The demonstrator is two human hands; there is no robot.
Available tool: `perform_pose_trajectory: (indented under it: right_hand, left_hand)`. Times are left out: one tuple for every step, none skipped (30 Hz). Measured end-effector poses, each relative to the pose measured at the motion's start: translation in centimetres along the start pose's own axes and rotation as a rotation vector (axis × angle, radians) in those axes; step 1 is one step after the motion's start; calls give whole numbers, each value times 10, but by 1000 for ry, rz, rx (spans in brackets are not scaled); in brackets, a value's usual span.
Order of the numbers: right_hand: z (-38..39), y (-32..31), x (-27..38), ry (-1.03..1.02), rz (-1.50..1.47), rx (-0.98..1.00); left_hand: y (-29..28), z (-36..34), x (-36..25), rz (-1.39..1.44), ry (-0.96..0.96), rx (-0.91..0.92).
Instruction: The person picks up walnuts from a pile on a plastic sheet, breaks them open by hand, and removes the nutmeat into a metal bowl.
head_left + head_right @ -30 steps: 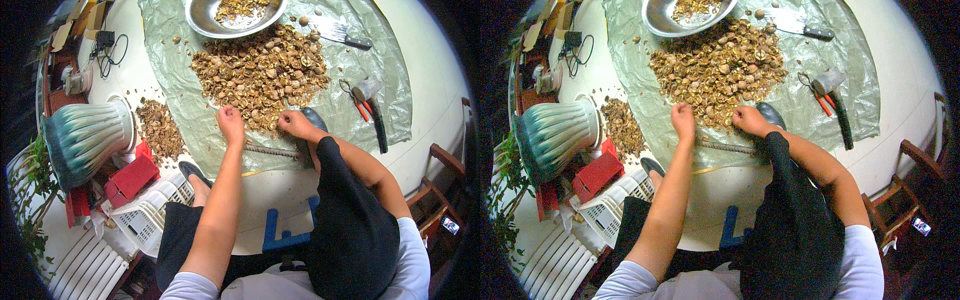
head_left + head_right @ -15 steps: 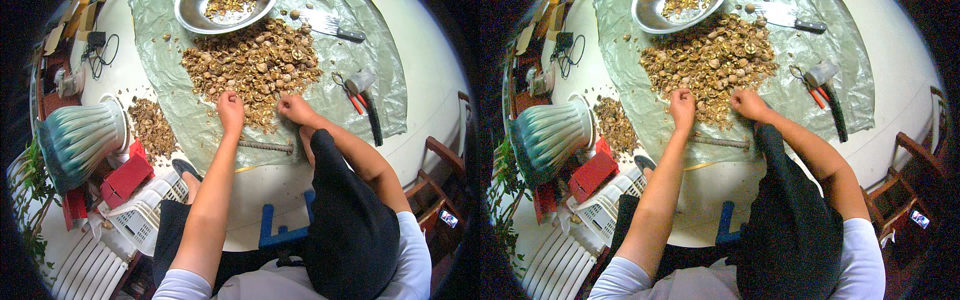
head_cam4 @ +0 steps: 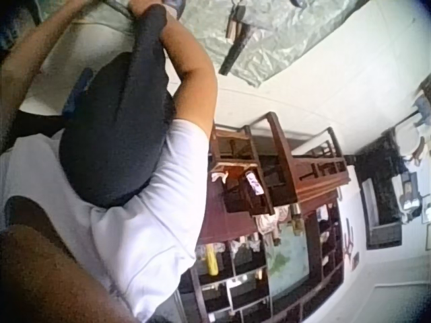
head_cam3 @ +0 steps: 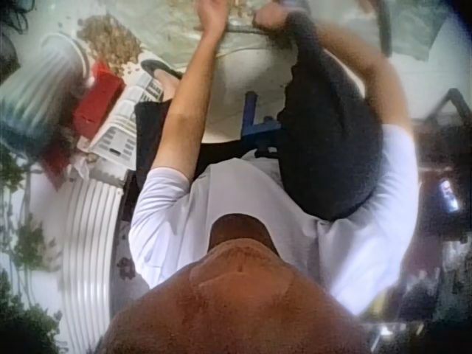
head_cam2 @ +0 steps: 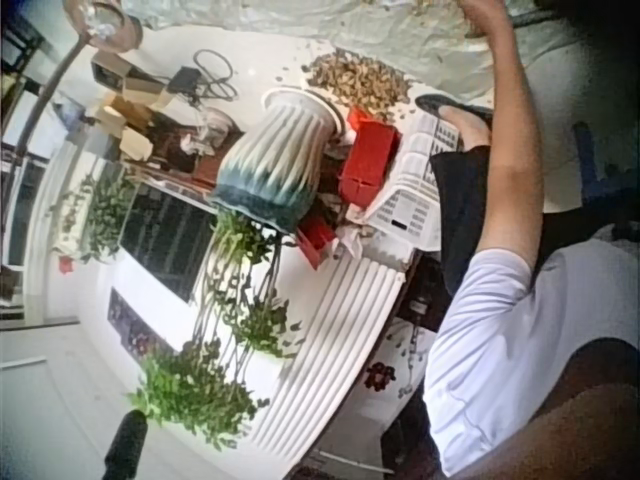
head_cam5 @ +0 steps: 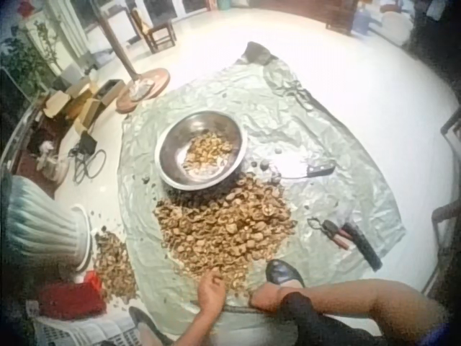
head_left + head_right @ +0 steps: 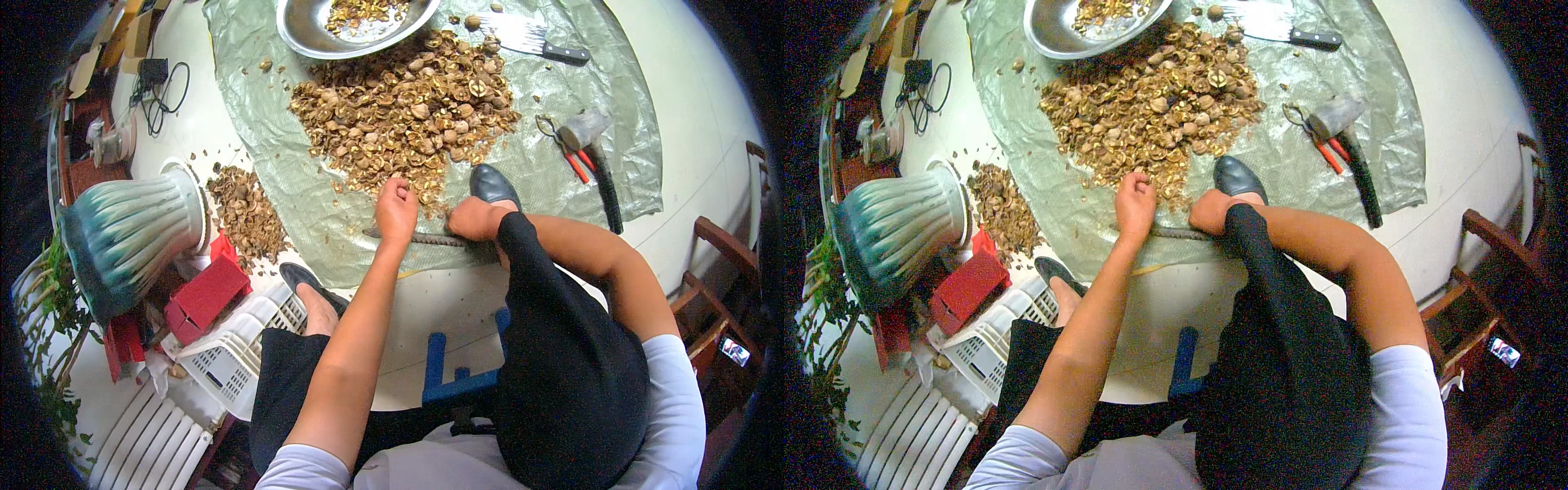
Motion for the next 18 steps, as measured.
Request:
perform_pose_trajectory:
  right_hand:
    - [1,0,-1,0,-12,4]
    - [1,1,-2,-5,-15,17]
    - [2,2,-3,-10,-17,29]
    - [2,3,-4,-15,-20,41]
    - [2,3,-4,-24,-5,41]
    - [3,4,-3,-32,9,43]
    - [3,5,-3,-40,23,44]
    - [4,7,-4,-55,34,51]
    - [5,10,-4,-69,44,58]
    - [6,13,-5,-83,55,65]
    - [5,15,-4,-83,59,67]
    - [4,17,-3,-82,62,70]
    - [3,18,-2,-81,65,73]
    - [4,19,-4,-76,57,62]
    - [5,19,-5,-71,48,50]
    - [5,19,-7,-67,40,38]
    - [5,10,-7,7,-39,-28]
    - [4,2,-8,80,-118,-95]
  left_hand:
    - [4,0,-2,12,-11,1]
    - [5,-2,-6,23,-22,1]
    - [7,-6,-11,11,5,-4]
    - [10,-14,-16,0,32,-8]
    - [12,-22,-20,-15,60,-15]
    - [14,-29,-23,-21,69,-7]
    - [15,-35,-27,-26,79,2]
    - [19,-38,-29,-29,88,13]
    - [22,-40,-31,-61,107,30]
    - [26,-40,-34,-93,126,47]
    - [27,-41,-32,-130,146,59]
    - [28,-42,-29,-152,154,47]
    - [28,-42,-27,-173,163,35]
    - [31,-42,-25,-192,172,26]
    - [33,-42,-22,-177,159,36]
    - [34,-44,-19,-162,146,45]
    - [33,-45,-15,-151,132,54]
    - [31,-46,-10,-118,95,49]
Point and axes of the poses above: each hand's wrist, its own z-axis away from the middle knuckle, its own y-axis out of the palm, x = y × z, the point moved 3 cm from there along -z, towards the middle knuckle, and after that the axes turned 15 degrees about -x, right-handed, at the moved point
